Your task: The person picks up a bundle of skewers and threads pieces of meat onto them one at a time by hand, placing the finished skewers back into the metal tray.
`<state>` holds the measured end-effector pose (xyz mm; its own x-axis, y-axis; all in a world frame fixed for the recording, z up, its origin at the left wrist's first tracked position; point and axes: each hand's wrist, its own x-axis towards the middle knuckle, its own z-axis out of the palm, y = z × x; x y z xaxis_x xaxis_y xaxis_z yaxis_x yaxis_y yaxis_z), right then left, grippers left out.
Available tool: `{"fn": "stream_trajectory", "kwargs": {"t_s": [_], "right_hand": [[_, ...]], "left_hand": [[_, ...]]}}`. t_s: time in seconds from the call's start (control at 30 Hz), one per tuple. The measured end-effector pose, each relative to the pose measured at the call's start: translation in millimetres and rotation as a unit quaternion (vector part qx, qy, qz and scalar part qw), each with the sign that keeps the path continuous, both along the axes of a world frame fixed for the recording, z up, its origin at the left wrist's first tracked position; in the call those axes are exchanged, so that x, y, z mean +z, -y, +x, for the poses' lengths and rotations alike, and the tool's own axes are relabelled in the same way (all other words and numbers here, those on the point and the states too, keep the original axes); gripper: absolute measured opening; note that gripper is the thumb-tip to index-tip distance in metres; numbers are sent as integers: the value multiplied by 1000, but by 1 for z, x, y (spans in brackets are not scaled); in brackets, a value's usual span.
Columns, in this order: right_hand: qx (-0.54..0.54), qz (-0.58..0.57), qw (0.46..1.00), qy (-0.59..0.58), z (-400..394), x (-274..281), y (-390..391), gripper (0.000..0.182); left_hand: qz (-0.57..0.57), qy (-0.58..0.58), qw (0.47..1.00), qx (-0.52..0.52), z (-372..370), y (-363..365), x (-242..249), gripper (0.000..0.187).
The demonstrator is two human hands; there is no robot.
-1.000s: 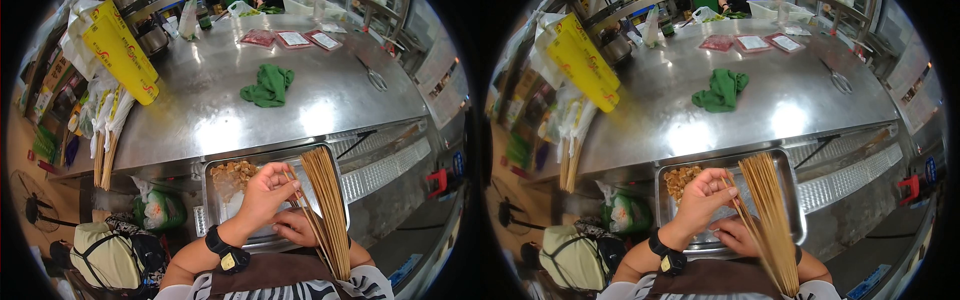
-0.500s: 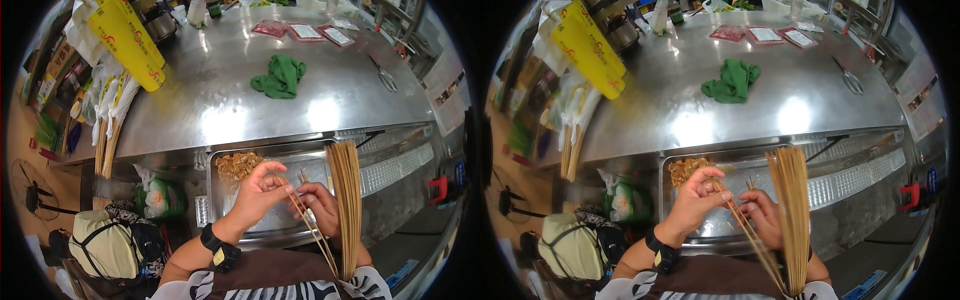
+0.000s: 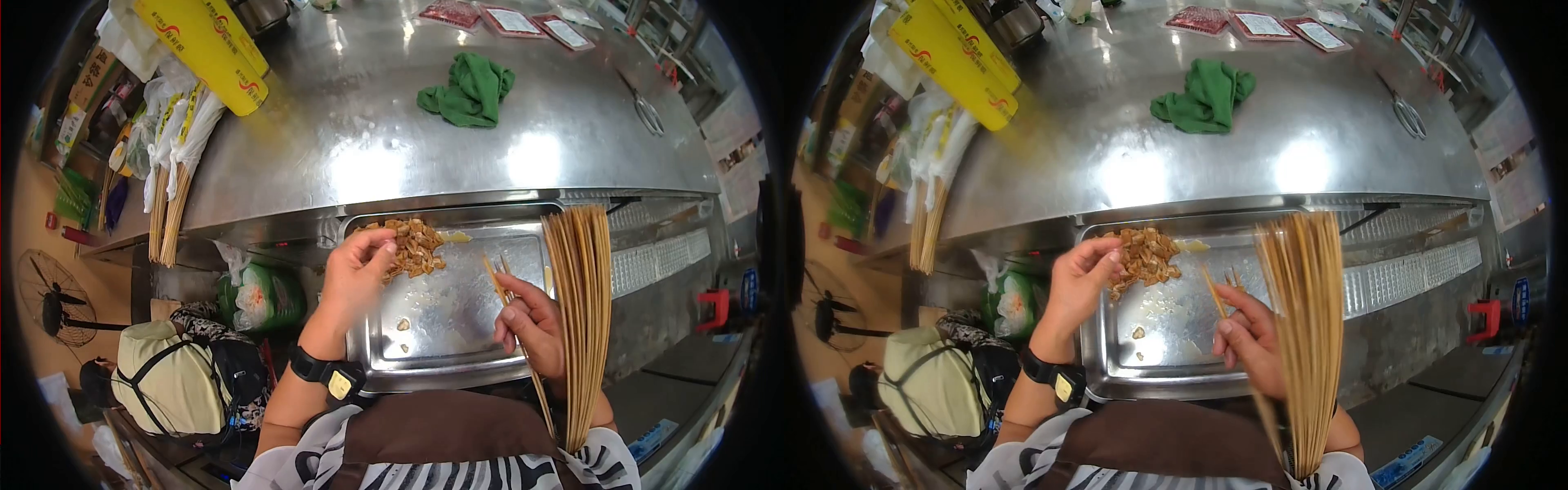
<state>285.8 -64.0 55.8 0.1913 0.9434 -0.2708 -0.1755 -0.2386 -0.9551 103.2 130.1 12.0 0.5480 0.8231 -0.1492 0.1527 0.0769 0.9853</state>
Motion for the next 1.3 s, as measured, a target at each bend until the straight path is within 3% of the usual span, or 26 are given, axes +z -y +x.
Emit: {"fn": "stream_trajectory", "kwargs": {"t_s": [0.03, 0.07, 0.17, 0.47, 0.63, 0.77, 0.83, 0.87, 0.9, 0.93, 1.07, 1.13, 1.3], "right_hand": [[-2, -6, 1000, 4, 1, 1, 0, 41], [0, -7, 1000, 2, 1, 1, -1, 41], [8, -7, 1000, 1, 0, 0, -4, 41], [6, -13, 1000, 2, 0, -2, -4, 39], [12, 9, 1000, -1, 0, -7, -1, 40], [12, 14, 1000, 0, 3, -5, 0, 41], [15, 21, 1000, -2, 4, -7, 0, 41], [14, 22, 1000, -2, 4, -7, 0, 41], [15, 18, 1000, -4, 3, -6, 0, 41], [17, 15, 1000, -5, 3, -6, -1, 41], [-9, 34, 999, -9, -3, -8, -2, 40], [4, 27, 1000, -11, -5, -6, -1, 40], [19, 31, 999, 10, -5, -3, 1, 41]], "left_hand": [[72, -87, 994, 7, -4, -3, -4, 18], [70, -89, 994, 8, -6, -2, -6, 18], [293, -225, 925, -84, -6, 9, -5, 18], [390, -241, 879, -133, 42, 28, -26, 18], [477, -312, 804, -169, 55, 20, -43, 17], [458, -325, 810, -170, 52, 21, -35, 17], [269, -222, 923, -161, 47, 20, -31, 15], [271, -223, 922, -162, 45, 21, -31, 15], [113, -134, 975, -139, 43, 23, -31, 14], [-48, -40, 992, -109, 42, 23, -31, 14], [-154, 64, 982, -88, 42, 29, -12, 17], [-281, 145, 947, -62, 45, 31, -5, 21], [-338, 208, 916, -61, 55, 42, 7, 22]]}}
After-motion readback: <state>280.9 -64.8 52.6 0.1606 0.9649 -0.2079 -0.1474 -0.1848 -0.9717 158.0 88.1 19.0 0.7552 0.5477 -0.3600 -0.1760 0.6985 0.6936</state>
